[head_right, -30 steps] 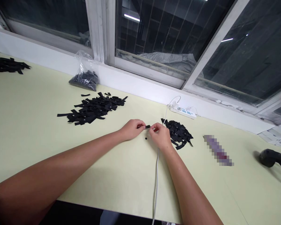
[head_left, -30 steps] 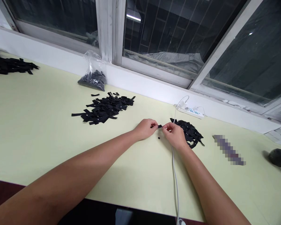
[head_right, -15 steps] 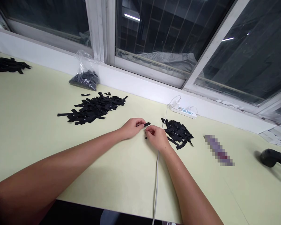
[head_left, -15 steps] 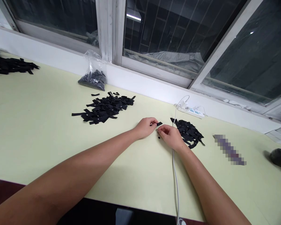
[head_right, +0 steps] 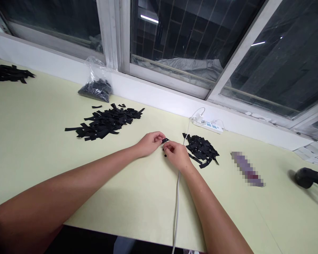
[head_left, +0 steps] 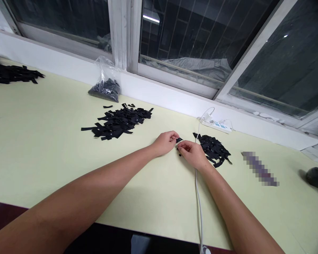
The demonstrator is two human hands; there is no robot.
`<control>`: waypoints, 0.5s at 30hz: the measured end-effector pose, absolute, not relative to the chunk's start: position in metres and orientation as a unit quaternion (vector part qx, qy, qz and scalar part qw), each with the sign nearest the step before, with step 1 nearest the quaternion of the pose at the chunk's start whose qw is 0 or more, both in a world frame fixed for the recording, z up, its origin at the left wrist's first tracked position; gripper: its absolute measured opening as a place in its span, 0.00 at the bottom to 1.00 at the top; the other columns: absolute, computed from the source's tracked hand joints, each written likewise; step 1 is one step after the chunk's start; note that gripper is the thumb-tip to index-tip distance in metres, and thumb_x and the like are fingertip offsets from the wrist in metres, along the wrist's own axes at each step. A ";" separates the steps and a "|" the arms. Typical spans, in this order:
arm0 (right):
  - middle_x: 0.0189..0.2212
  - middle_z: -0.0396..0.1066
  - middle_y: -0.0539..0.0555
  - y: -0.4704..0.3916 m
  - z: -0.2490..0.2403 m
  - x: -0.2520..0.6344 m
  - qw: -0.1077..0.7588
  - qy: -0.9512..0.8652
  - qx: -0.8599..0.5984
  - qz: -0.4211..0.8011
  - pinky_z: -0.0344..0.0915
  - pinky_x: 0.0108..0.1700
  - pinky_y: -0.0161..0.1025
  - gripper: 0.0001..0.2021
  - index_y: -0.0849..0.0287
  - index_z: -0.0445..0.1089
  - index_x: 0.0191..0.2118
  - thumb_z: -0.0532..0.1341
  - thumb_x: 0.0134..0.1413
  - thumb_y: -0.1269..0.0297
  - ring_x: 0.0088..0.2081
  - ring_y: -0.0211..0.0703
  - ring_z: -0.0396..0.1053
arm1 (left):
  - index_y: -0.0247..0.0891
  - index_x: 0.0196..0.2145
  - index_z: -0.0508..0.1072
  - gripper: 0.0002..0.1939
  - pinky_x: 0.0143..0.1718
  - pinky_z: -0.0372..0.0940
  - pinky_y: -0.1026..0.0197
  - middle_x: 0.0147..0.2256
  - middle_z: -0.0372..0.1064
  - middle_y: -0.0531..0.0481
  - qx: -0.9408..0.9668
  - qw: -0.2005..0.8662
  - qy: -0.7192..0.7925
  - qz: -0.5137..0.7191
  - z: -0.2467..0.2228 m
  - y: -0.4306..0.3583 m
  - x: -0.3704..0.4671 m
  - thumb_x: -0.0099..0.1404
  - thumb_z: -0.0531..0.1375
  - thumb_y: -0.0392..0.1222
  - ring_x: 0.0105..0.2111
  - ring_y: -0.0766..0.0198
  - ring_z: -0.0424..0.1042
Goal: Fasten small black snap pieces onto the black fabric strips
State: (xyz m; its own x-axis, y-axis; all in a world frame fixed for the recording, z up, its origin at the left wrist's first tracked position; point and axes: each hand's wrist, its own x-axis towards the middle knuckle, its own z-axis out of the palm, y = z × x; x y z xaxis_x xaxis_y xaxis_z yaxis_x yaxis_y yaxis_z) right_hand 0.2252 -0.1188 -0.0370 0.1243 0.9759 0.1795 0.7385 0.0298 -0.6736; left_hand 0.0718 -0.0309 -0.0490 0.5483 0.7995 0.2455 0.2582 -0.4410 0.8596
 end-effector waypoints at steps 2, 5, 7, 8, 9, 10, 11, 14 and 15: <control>0.31 0.78 0.50 -0.119 -0.036 0.224 0.330 -0.636 -0.674 0.180 0.64 0.36 0.36 0.10 0.55 0.77 0.36 0.58 0.50 0.64 0.30 0.40 0.71 | 0.37 0.44 0.75 0.16 0.41 0.68 0.62 0.41 0.74 0.48 0.778 0.402 0.342 0.340 -0.050 -0.030 0.072 0.59 0.56 0.31 0.34 0.66 0.72; 0.31 0.77 0.50 -0.120 -0.036 0.224 0.328 -0.639 -0.672 0.181 0.64 0.36 0.36 0.10 0.55 0.77 0.36 0.59 0.50 0.64 0.30 0.40 0.71 | 0.38 0.44 0.75 0.17 0.42 0.68 0.62 0.41 0.74 0.49 0.779 0.401 0.337 0.344 -0.050 -0.030 0.072 0.58 0.55 0.29 0.34 0.67 0.72; 0.31 0.77 0.49 -0.120 -0.036 0.224 0.326 -0.642 -0.670 0.180 0.64 0.36 0.36 0.10 0.54 0.77 0.37 0.58 0.50 0.64 0.30 0.39 0.71 | 0.38 0.43 0.76 0.18 0.44 0.68 0.62 0.43 0.75 0.49 0.780 0.405 0.332 0.342 -0.049 -0.031 0.071 0.58 0.55 0.28 0.36 0.66 0.73; 0.31 0.77 0.49 -0.120 -0.036 0.224 0.324 -0.644 -0.670 0.178 0.63 0.36 0.36 0.10 0.54 0.77 0.37 0.58 0.50 0.64 0.30 0.39 0.71 | 0.38 0.43 0.76 0.18 0.44 0.68 0.62 0.43 0.76 0.49 0.781 0.407 0.331 0.339 -0.048 -0.031 0.071 0.58 0.54 0.28 0.36 0.66 0.73; 0.30 0.77 0.49 -0.120 -0.036 0.225 0.320 -0.646 -0.671 0.175 0.63 0.35 0.36 0.11 0.54 0.77 0.37 0.58 0.50 0.64 0.30 0.39 0.70 | 0.38 0.43 0.76 0.17 0.44 0.68 0.62 0.43 0.76 0.50 0.782 0.410 0.329 0.335 -0.047 -0.032 0.071 0.59 0.54 0.28 0.36 0.66 0.73; 0.30 0.77 0.49 -0.119 -0.036 0.225 0.317 -0.647 -0.672 0.172 0.63 0.35 0.36 0.11 0.54 0.77 0.37 0.58 0.51 0.64 0.29 0.39 0.70 | 0.38 0.42 0.77 0.17 0.44 0.68 0.62 0.42 0.77 0.50 0.783 0.412 0.328 0.330 -0.046 -0.033 0.070 0.59 0.53 0.28 0.36 0.66 0.73; 0.29 0.76 0.48 -0.119 -0.036 0.225 0.314 -0.648 -0.673 0.169 0.62 0.35 0.36 0.11 0.54 0.77 0.37 0.57 0.51 0.64 0.29 0.39 0.69 | 0.38 0.41 0.77 0.17 0.44 0.68 0.61 0.42 0.77 0.51 0.785 0.412 0.328 0.326 -0.045 -0.033 0.070 0.60 0.53 0.28 0.36 0.65 0.73; 0.28 0.76 0.48 -0.119 -0.036 0.226 0.309 -0.652 -0.673 0.165 0.61 0.34 0.36 0.12 0.53 0.78 0.36 0.57 0.52 0.64 0.28 0.39 0.69 | 0.38 0.39 0.79 0.17 0.47 0.68 0.60 0.40 0.78 0.51 0.791 0.405 0.328 0.320 -0.042 -0.034 0.069 0.61 0.52 0.28 0.37 0.64 0.73; 0.28 0.76 0.48 -0.119 -0.036 0.226 0.309 -0.653 -0.672 0.165 0.61 0.34 0.36 0.12 0.53 0.78 0.36 0.56 0.53 0.64 0.28 0.39 0.69 | 0.38 0.39 0.79 0.17 0.49 0.68 0.60 0.40 0.78 0.51 0.791 0.404 0.330 0.320 -0.042 -0.034 0.069 0.61 0.52 0.28 0.37 0.64 0.73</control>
